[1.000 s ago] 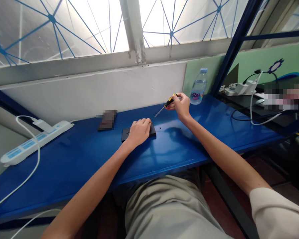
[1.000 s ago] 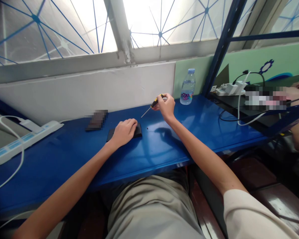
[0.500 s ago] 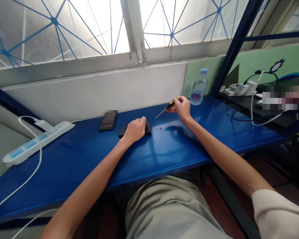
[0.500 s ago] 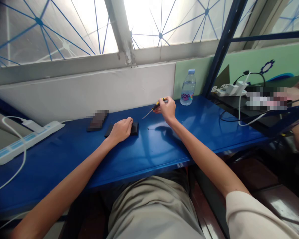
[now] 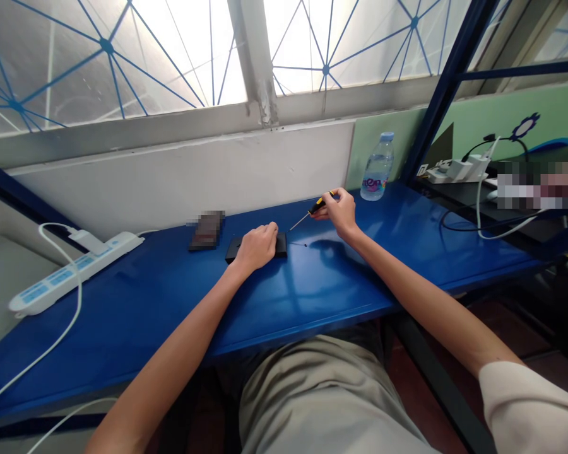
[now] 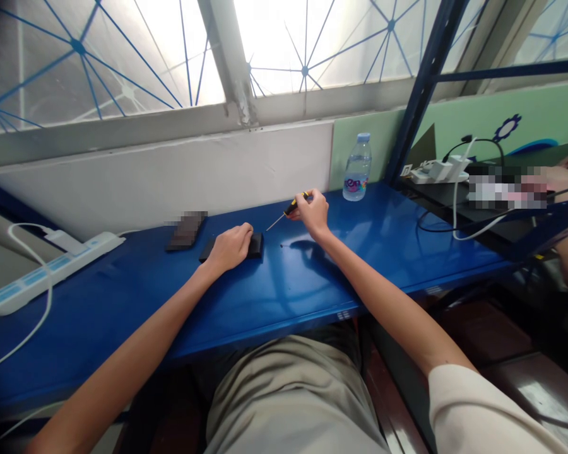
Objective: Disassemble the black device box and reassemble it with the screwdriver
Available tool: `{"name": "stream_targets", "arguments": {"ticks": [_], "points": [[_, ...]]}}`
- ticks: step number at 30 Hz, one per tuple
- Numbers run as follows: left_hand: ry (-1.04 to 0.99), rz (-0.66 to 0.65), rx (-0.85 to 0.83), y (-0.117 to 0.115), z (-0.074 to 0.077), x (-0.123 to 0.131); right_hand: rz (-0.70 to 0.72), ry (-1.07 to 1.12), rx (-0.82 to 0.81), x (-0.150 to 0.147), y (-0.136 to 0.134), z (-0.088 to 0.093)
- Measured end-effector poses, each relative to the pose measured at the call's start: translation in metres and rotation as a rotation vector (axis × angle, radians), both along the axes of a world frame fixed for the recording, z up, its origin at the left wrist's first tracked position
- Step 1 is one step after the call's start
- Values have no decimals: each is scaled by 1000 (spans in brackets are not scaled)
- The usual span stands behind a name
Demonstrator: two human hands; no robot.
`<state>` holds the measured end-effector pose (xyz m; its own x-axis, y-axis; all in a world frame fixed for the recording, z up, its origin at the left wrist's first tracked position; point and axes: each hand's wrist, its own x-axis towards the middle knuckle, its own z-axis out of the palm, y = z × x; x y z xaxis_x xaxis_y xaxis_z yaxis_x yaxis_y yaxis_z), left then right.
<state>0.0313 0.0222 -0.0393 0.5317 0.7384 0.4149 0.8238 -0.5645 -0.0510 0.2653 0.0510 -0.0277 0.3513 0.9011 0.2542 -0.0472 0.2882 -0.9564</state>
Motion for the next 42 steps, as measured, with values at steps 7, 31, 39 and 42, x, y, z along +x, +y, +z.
{"name": "stream_targets", "arguments": {"ticks": [7,31,39,42], "points": [[-12,-20,-4,2,-1,-1,23,2,1,-3,-3,1],[-40,-30,-66,1,2,-1,-6,-68,-81,4,-13,9],[-40,-46,-62,2,1,-2,-243,-599,-130,12,-10,9],[-34,-45,-64,3,0,-3,-297,-821,-240,17,-8,9]]}}
